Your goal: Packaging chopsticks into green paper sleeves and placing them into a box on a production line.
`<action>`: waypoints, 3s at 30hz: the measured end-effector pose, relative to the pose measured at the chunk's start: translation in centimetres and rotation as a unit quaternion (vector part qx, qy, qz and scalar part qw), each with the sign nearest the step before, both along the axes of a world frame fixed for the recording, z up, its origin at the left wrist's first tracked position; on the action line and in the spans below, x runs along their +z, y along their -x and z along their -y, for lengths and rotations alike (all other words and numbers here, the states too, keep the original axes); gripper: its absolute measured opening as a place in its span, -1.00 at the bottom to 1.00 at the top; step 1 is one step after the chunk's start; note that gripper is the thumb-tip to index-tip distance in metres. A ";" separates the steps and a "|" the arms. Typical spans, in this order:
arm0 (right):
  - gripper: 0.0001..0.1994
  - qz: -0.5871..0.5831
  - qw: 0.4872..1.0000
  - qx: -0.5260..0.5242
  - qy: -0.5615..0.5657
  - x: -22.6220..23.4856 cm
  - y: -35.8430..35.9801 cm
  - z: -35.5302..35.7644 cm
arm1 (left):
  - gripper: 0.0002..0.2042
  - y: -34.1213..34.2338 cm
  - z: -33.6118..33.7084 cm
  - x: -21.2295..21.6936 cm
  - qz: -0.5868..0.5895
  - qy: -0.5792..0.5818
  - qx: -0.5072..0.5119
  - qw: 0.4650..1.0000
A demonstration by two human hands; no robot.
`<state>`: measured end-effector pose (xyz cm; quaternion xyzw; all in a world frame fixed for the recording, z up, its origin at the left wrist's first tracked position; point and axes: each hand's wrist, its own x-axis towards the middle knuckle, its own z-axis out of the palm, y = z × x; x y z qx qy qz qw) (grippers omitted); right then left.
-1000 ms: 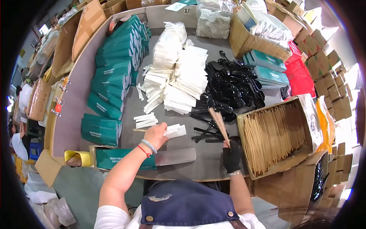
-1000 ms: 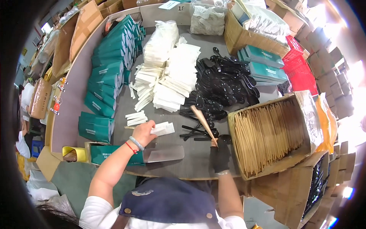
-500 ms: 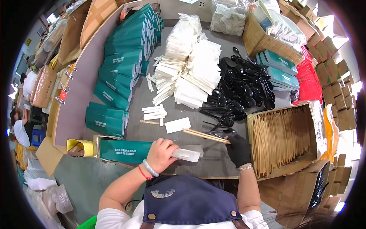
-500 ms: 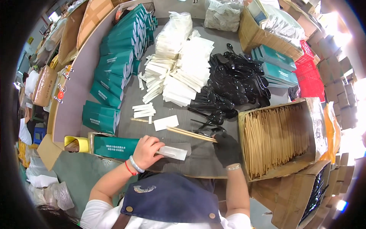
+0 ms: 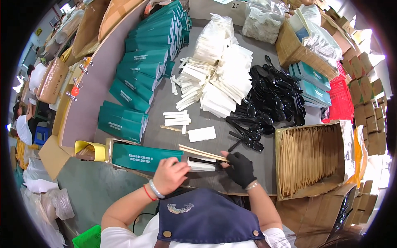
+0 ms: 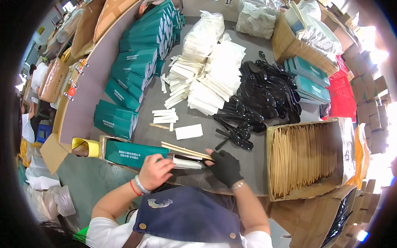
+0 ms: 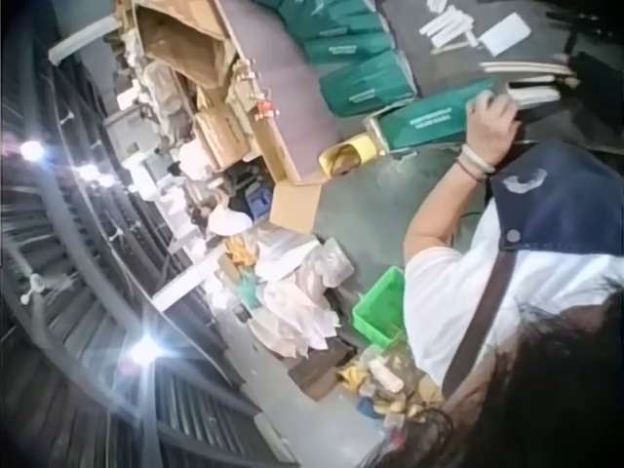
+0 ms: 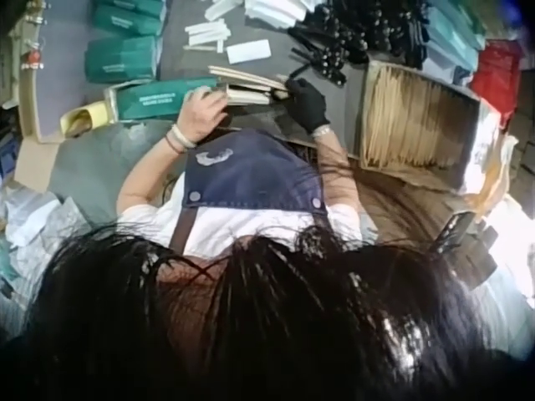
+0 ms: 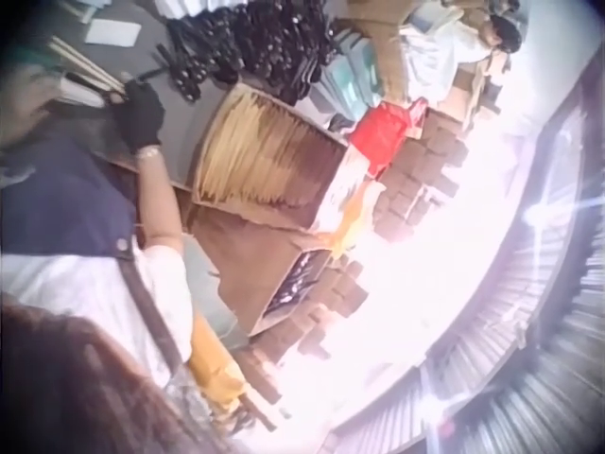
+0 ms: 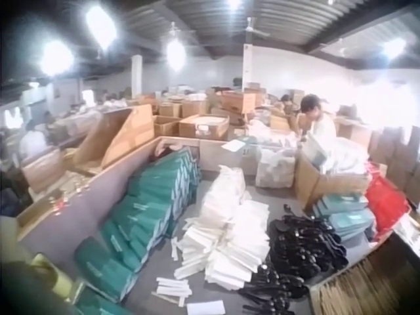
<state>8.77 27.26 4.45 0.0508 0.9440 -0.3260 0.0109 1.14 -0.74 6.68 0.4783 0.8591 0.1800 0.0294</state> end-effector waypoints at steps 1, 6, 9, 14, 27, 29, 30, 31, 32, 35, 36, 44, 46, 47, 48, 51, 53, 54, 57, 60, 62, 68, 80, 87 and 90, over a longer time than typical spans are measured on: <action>-0.62 0.002 1.000 0.002 -0.001 -0.2 -0.7 -0.8 | -0.51 0.6 0.4 0.3 0.005 -0.040 0.021 0.999; -0.60 -0.007 0.988 0.095 -0.120 -1.3 -3.2 -2.8 | -0.28 2.6 1.5 0.9 0.014 0.009 0.062 0.998; -0.60 -0.032 0.986 0.114 -0.122 -2.0 -2.5 -1.7 | -0.28 2.9 1.3 0.3 0.019 0.005 0.044 0.999; -0.77 -0.092 0.981 0.129 0.110 -0.2 0.5 4.4 | -0.26 1.8 -2.7 -0.1 0.039 -0.017 0.016 0.999; -0.44 -0.105 0.993 0.003 0.045 0.7 0.2 4.0 | -0.27 2.2 -4.4 0.3 0.013 0.028 -0.004 1.000; -0.42 -0.103 0.986 0.075 -0.105 1.6 1.2 3.2 | -0.39 2.7 -5.1 0.5 -0.006 0.095 -0.063 0.993; -0.42 -0.104 0.986 0.075 -0.105 1.6 1.1 3.1 | -0.56 2.9 -5.5 0.9 -0.015 0.137 -0.082 0.987; -0.41 -0.075 0.988 0.088 -0.102 1.5 0.9 3.0 | -0.56 3.2 -5.5 1.4 -0.016 0.137 -0.081 0.987; -0.40 -0.048 0.989 0.103 -0.098 1.3 0.8 3.0 | -0.61 3.6 -5.4 2.0 -0.023 0.156 -0.099 0.983; -0.39 -0.050 0.991 0.050 -0.112 3.1 0.1 1.3 | -0.69 5.8 -3.7 4.2 -0.025 0.170 -0.108 0.979; -0.40 -0.041 0.992 0.038 -0.116 3.9 -0.2 0.5 | -0.68 7.3 -2.5 4.2 -0.032 0.151 -0.105 0.982; -0.39 -0.047 0.991 0.011 -0.125 4.0 -1.2 0.1 | -0.36 5.0 1.5 -0.6 -0.005 -0.043 0.195 0.980; -0.40 -0.040 0.992 0.017 -0.120 4.3 -1.1 0.3 | -0.19 2.1 -0.3 -1.8 0.026 0.008 0.275 0.961; -0.40 -0.039 0.992 0.020 -0.119 4.4 -1.0 0.4 | -0.14 1.6 -0.6 -2.8 0.044 0.009 0.310 0.950; -0.40 -0.037 0.991 0.030 -0.127 4.5 -0.8 0.4 | -0.14 1.5 -0.4 -3.5 0.045 0.010 0.313 0.949; -0.41 -0.026 0.988 0.055 -0.142 5.1 -0.5 0.5 | -0.10 1.5 0.1 -4.6 0.062 -0.028 0.327 0.943; -0.41 -0.017 0.986 0.068 -0.149 5.1 -0.3 0.6 | -0.08 1.6 0.3 -4.8 0.101 -0.045 0.317 0.942; -0.41 -0.001 0.988 0.078 -0.131 5.1 -0.1 0.8 | -0.08 1.6 0.4 -4.7 0.101 -0.046 0.318 0.942; -0.41 0.022 0.990 0.098 -0.098 4.4 1.0 2.2 | -0.08 1.9 0.2 -4.0 0.117 -0.046 0.320 0.939; -0.41 0.003 0.989 0.132 -0.068 1.5 2.8 5.6 | -0.07 2.0 -0.2 -3.1 0.111 -0.023 0.309 0.944; -0.42 -0.040 0.990 0.127 -0.050 1.2 3.2 6.4 | -0.14 2.4 0.1 -2.7 0.141 0.019 0.283 0.948; -0.53 -0.133 0.989 -0.050 -0.048 1.9 0.6 -0.4 | -0.68 10.6 -1.4 -2.1 0.006 -0.045 0.156 0.987; -0.71 0.105 0.820 -0.468 -0.313 -2.1 -17.5 -21.5 | -0.94 16.2 -1.4 -7.2 -0.064 -0.033 0.090 0.993; -0.66 0.189 0.827 -0.504 -0.161 0.6 -15.6 -20.7 | -0.93 13.3 -6.0 -4.7 0.018 -0.052 0.045 0.998; -0.70 0.099 0.834 -0.459 -0.290 -2.1 -16.2 -21.0 | -0.92 11.7 -7.7 -5.8 -0.023 0.037 0.038 0.998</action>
